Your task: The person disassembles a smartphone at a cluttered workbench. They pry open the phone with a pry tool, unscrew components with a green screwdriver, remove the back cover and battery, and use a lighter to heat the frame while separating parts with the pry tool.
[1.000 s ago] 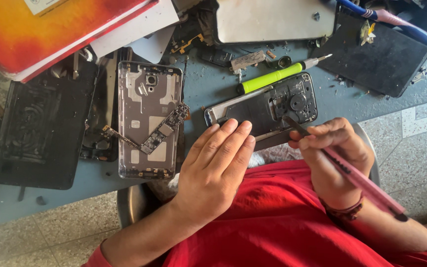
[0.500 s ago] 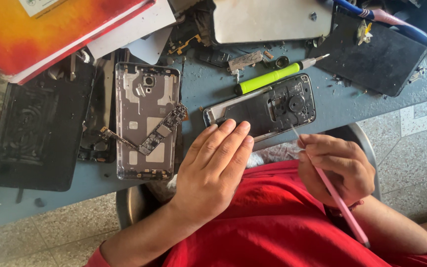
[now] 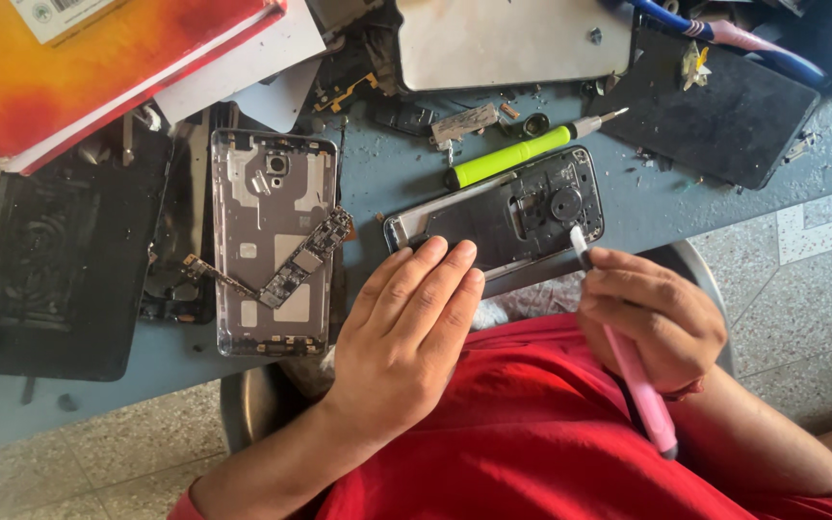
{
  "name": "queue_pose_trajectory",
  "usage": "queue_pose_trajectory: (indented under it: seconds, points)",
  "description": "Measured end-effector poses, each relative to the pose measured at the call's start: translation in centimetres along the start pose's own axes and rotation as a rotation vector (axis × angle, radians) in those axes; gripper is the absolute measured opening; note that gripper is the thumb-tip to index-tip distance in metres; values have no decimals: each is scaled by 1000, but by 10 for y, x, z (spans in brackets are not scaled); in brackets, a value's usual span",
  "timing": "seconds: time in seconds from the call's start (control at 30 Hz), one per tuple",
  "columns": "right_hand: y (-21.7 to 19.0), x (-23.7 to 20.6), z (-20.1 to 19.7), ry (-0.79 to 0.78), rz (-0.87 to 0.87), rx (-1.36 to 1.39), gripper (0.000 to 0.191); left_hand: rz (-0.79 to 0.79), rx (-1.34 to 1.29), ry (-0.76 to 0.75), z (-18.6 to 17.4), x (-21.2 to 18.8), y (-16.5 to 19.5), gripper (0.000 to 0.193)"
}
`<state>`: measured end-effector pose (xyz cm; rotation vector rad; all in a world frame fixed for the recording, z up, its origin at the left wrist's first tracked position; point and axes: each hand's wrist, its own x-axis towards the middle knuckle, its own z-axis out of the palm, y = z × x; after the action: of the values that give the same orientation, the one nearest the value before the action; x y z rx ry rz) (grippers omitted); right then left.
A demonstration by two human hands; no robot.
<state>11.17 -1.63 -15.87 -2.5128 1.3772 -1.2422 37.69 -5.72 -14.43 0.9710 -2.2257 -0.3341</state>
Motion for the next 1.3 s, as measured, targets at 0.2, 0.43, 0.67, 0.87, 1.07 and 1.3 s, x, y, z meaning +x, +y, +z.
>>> queue_pose_trajectory:
  seconds: [0.2,0.43,0.67,0.87,1.07,1.3]
  points:
    - [-1,6,-3,-58,-9,4,18,-4,-6,5,1,0,1,23]
    - [-3,0,-3,-16,59,-53,18,0,-3,10,2,-1,1,23]
    - [14,-10,7,192,150,143,20,1,-18,9,2,0,0,24]
    - [9,-16,-2,248,454,206,28,22,-19,25,4,-1,-2,23]
    - [8,-11,-3,162,363,129,30,24,-71,94,11,-5,-2,19]
    - [8,-9,1,123,246,69,31,32,-174,126,13,-18,0,26]
